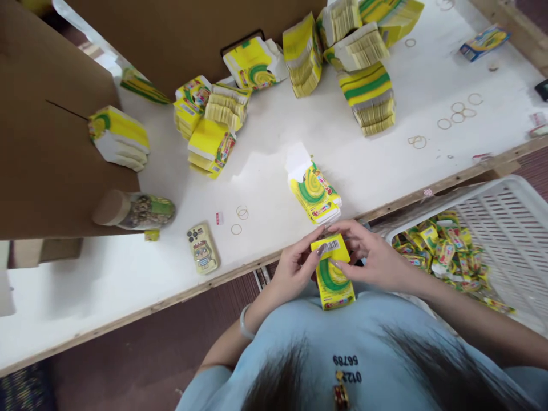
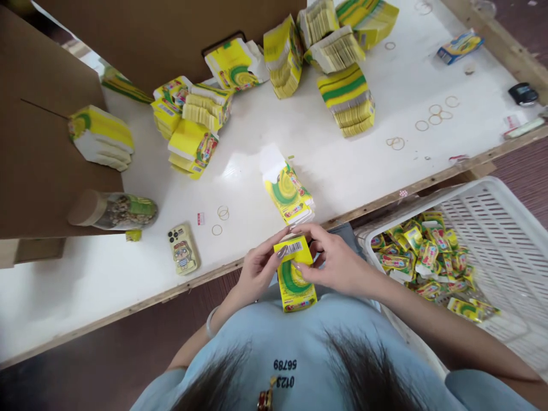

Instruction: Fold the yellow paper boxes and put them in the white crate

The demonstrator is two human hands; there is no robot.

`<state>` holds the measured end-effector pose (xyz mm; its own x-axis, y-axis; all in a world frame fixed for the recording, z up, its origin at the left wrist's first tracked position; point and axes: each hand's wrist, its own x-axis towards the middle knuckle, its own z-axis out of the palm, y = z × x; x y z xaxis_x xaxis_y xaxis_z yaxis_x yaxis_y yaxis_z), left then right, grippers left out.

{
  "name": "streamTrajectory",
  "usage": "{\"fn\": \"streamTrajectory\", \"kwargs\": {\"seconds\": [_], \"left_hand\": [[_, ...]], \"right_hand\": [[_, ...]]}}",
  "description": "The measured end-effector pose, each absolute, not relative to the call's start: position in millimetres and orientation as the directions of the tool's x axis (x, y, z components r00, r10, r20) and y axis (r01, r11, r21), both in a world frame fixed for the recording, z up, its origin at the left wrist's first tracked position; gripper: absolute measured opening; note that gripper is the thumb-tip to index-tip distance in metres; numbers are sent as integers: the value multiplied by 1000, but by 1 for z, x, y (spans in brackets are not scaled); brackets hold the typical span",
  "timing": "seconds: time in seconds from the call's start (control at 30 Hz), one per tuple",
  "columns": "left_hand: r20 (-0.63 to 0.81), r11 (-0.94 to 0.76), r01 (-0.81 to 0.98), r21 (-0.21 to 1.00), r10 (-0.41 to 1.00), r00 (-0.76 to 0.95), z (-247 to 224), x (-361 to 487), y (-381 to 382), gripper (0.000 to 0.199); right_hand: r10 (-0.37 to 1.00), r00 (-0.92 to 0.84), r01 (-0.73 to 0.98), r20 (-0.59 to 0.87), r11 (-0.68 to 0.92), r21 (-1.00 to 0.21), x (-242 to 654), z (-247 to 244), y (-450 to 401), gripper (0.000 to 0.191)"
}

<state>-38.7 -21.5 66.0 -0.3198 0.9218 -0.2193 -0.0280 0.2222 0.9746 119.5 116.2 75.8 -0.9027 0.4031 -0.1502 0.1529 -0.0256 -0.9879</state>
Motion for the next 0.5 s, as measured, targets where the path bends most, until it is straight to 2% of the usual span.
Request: {"fn": "streamTrajectory", "kwargs": {"seconds": [0.13, 0.3, 0.37, 0.43, 0.5], "left_hand": [[-175, 183, -5, 983, 933, -315, 67, -33, -28, 54], [-62, 97, 86, 992, 938, -342, 68, -35, -33, 50], [-32, 80, 136, 987, 945, -325, 70, -37, -34, 51], [-38, 100, 191, 976, 952, -304, 72, -37, -36, 53], [-78, 153, 240, 959, 952, -297, 70, -34, -36, 57]], "right_hand": [[378, -904, 182, -200, -85, -980, 122, 80, 117, 48], [364, -923, 102, -125, -82, -991, 122, 74, 123, 42], [367, -919, 105, -144, -123, -987, 122, 68, 121, 38], [408, -892, 132, -193, -173, -976, 124, 57, 119, 35], [451, -873, 140, -184, -128, -982, 124, 42, 122, 28]]}}
